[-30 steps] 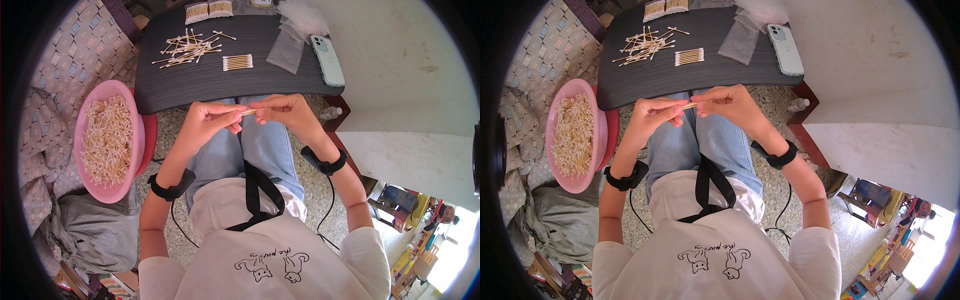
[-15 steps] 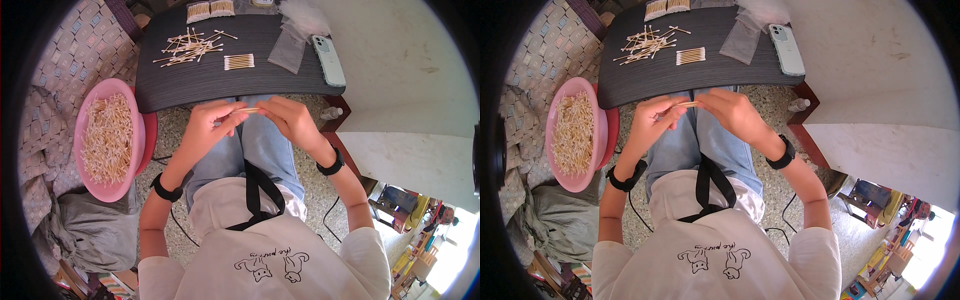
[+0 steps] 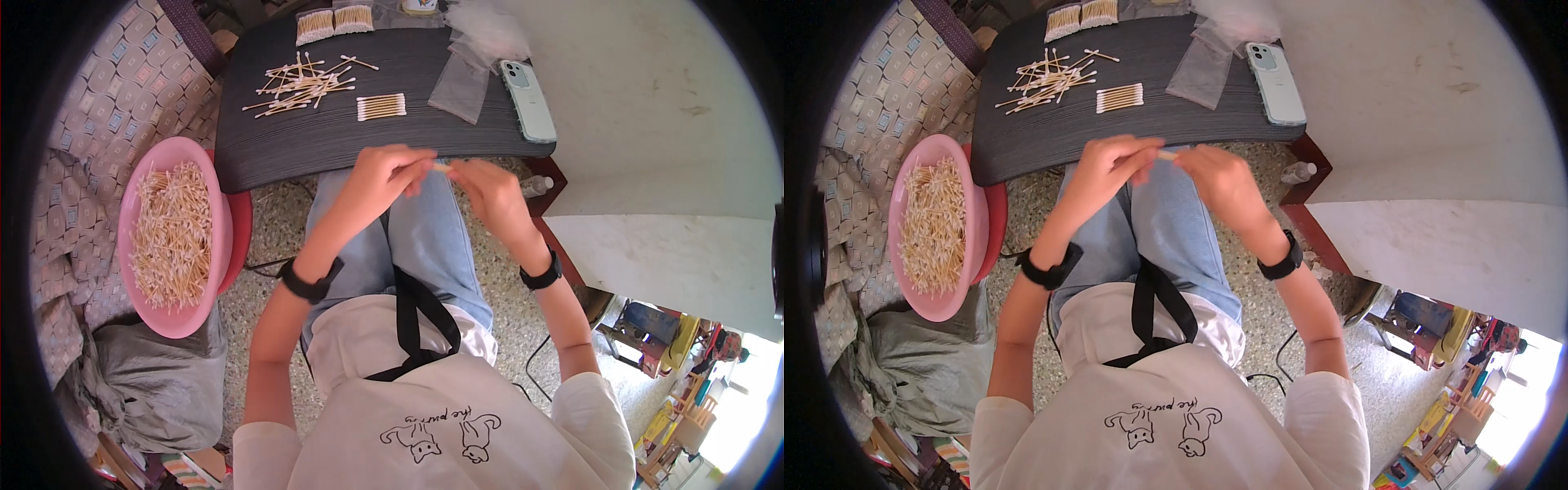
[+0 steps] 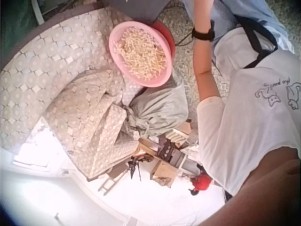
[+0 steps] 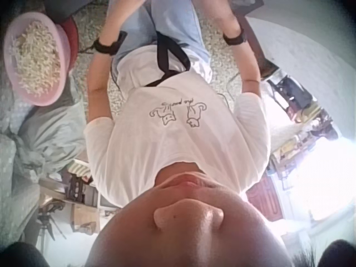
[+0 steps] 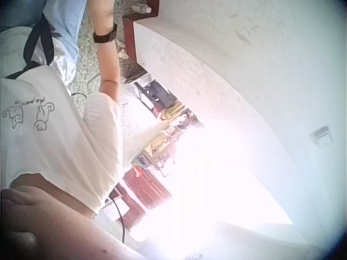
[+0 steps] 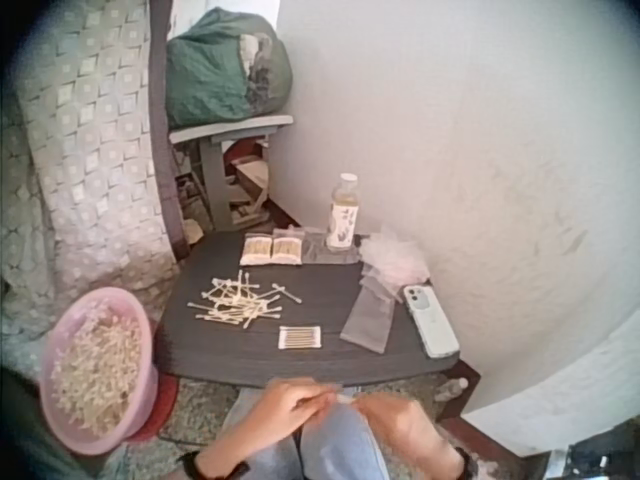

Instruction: The person picks up several cotton swabs from a table, aligns them, and places them into a small plastic bag.

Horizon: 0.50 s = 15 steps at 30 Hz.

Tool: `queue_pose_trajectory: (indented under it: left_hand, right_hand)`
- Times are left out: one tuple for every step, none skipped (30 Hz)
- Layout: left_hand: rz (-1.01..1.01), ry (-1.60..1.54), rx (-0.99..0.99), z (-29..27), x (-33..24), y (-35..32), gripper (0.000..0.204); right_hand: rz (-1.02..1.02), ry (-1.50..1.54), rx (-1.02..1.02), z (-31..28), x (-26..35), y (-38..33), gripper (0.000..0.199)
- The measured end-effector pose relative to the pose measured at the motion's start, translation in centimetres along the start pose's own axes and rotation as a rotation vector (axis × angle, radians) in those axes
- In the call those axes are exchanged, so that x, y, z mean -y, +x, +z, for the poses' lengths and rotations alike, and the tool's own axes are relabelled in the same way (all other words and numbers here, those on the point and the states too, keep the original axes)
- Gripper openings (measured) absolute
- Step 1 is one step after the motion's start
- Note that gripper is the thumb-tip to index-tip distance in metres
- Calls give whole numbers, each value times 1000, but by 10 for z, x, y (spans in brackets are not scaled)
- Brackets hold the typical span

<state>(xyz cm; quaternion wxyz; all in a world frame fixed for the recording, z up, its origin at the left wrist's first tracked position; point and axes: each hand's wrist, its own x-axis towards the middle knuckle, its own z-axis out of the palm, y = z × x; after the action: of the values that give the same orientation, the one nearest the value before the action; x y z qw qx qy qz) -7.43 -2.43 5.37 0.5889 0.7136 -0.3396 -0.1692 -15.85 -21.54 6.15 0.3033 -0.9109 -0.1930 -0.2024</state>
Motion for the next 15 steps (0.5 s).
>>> queue_pose_trajectory:
  left_hand:
    - [2,3,-5,5,9,8,19]
    - [89,79,-121,11,19,15,23]
    - [177,151,-231,17,27,22,29]
    - [181,149,-226,23,28,27,29]
    - [220,370,-253,27,28,31,34]
    - [256,593,-278,31,30,33,40]
    - [258,595,-275,34,33,36,40]
    - [250,650,-282,38,36,38,40]
    - [245,699,-288,41,38,41,41]
    - [251,696,-284,43,39,43,41]
    - [246,669,-269,44,41,43,40]
    - [234,646,-260,43,41,43,39]
    - [233,646,-261,43,41,42,39]
    - [228,636,-260,43,40,42,39]
    - [222,627,-261,43,40,41,38]
  right_hand:
    - [67,-12,-53,-1,-8,2,12]
    - [135,-23,-106,-1,-16,5,10]
    - [136,-27,-108,-1,-27,7,10]
    - [210,-95,-168,-3,-37,10,9]
    - [285,-162,-228,-4,-46,13,9]
    - [304,-157,-243,-3,-52,19,10]
    - [306,-157,-246,-1,-59,25,10]
    - [305,-257,-193,2,-66,32,13]
    - [306,-362,-138,2,-74,35,15]
    - [311,-368,-142,4,-80,37,15]
    - [303,-423,-70,5,-86,38,18]
    - [290,-471,6,6,-86,41,20]
    - [289,-471,8,5,-86,40,20]
    - [295,-433,50,1,-85,37,20]
    - [300,-394,93,-1,-81,34,19]
